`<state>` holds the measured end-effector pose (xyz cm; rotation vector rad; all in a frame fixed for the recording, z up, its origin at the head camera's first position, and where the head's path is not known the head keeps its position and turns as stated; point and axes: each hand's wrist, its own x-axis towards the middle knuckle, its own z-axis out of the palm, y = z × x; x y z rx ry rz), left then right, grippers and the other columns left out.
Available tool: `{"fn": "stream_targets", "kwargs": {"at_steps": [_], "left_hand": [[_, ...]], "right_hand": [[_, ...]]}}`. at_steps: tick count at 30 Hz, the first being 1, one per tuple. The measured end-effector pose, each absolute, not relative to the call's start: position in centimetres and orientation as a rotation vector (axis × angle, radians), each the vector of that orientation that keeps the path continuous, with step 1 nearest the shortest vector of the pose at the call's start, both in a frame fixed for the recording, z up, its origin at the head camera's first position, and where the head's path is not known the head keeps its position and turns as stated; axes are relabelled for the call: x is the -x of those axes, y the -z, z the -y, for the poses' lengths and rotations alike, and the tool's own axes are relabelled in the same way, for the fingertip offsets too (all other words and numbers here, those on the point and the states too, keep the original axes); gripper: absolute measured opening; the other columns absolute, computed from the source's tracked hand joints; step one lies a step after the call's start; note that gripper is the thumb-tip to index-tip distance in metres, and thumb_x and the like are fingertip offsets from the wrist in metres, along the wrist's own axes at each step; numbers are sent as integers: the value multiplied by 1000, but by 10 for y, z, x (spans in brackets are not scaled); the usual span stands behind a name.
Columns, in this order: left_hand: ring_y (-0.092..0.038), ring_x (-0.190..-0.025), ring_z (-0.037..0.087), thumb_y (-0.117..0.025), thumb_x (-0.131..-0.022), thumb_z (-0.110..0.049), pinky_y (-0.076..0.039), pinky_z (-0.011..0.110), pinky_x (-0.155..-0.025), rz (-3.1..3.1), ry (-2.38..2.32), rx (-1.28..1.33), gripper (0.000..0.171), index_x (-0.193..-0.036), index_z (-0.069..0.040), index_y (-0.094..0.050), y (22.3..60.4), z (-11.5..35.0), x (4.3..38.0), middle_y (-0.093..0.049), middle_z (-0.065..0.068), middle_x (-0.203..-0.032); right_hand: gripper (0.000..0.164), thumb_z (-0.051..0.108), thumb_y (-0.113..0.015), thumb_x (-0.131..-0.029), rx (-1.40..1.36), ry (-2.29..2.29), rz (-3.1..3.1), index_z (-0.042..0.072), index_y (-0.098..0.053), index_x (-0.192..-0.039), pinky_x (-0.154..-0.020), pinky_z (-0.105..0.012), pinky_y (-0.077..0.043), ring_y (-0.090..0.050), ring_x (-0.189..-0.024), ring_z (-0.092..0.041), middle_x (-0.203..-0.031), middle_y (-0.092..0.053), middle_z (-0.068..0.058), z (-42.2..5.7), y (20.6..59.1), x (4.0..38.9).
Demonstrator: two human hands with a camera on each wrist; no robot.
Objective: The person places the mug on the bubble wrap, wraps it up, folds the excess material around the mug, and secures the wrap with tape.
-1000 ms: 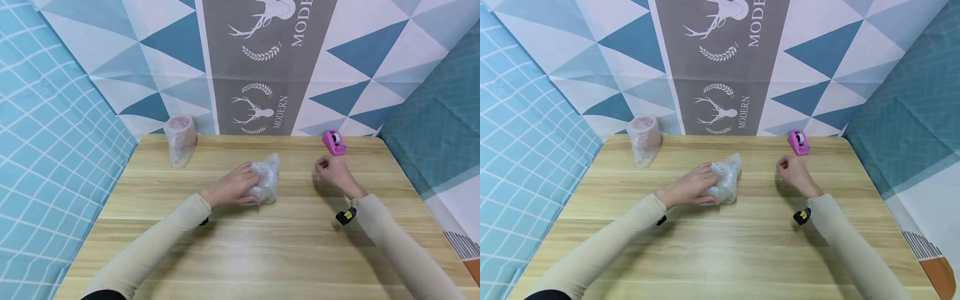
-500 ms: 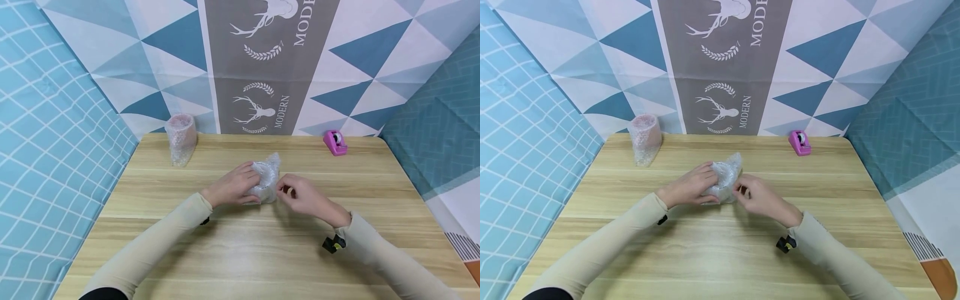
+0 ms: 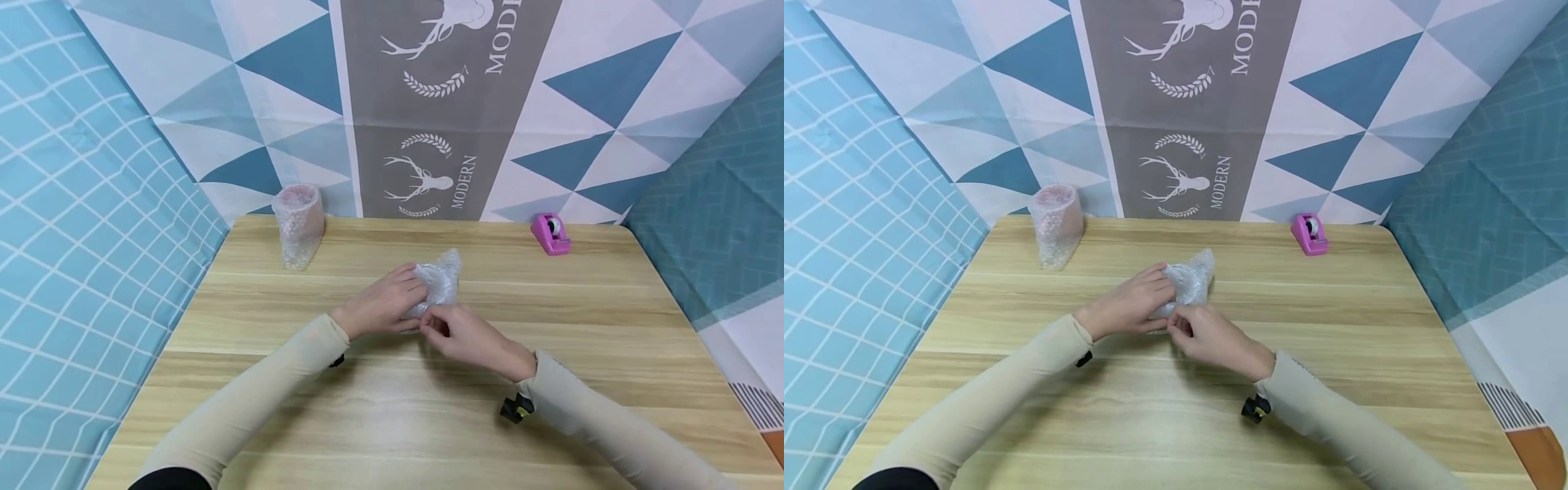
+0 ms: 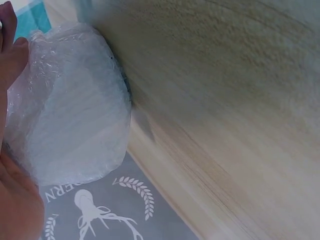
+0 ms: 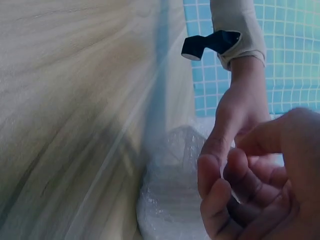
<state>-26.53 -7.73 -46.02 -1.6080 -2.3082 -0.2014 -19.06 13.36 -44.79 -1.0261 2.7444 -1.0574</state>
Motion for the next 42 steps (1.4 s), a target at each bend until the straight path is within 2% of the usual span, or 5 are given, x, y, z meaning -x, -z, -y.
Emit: {"fn": "stream_targets", "kwargs": {"at_steps": [16,24,35,40,42], "left_hand": [[-56,-128,25,-67,-89,-34,-18,47,-131,2523,117,1620,31,-110,-12,-60,444,75,258,-68,3,-118],[-56,-126,28,-52,-94,-23,-19,48,-130,2559,129,1630,16,-102,-11,-58,439,74,257,-68,7,-114],[-55,-130,26,-58,-99,-22,-18,49,-130,2572,37,1619,13,-107,-12,-60,439,73,257,-69,6,-120],[-55,-130,25,-56,-100,-24,-18,49,-130,2571,29,1621,13,-107,-14,-61,440,72,258,-69,4,-119],[-55,-129,25,-55,-100,-24,-17,49,-131,2578,47,1625,13,-107,-14,-60,440,73,258,-69,4,-118]], "right_hand": [[8,10,-66,-97,875,1024,-2923,7,-73,-93,-46,-16,-47,-49,-52,4,-66,-63,8,-123,450,185],[8,9,-65,-97,844,1032,-2961,5,-71,-93,-42,-16,-44,-48,-50,3,-64,-61,7,-120,451,181],[16,9,-63,-99,515,1057,-2872,3,-75,-107,-35,-22,-42,-53,-42,-4,-58,-64,3,-124,443,176],[16,15,-66,-98,551,851,-3030,5,-78,-98,-34,-18,-35,-43,-38,0,-50,-53,10,-122,441,177],[23,20,-69,-97,581,721,-3129,5,-75,-81,-34,-17,-30,-37,-38,-1,-48,-46,9,-123,442,178]]}}
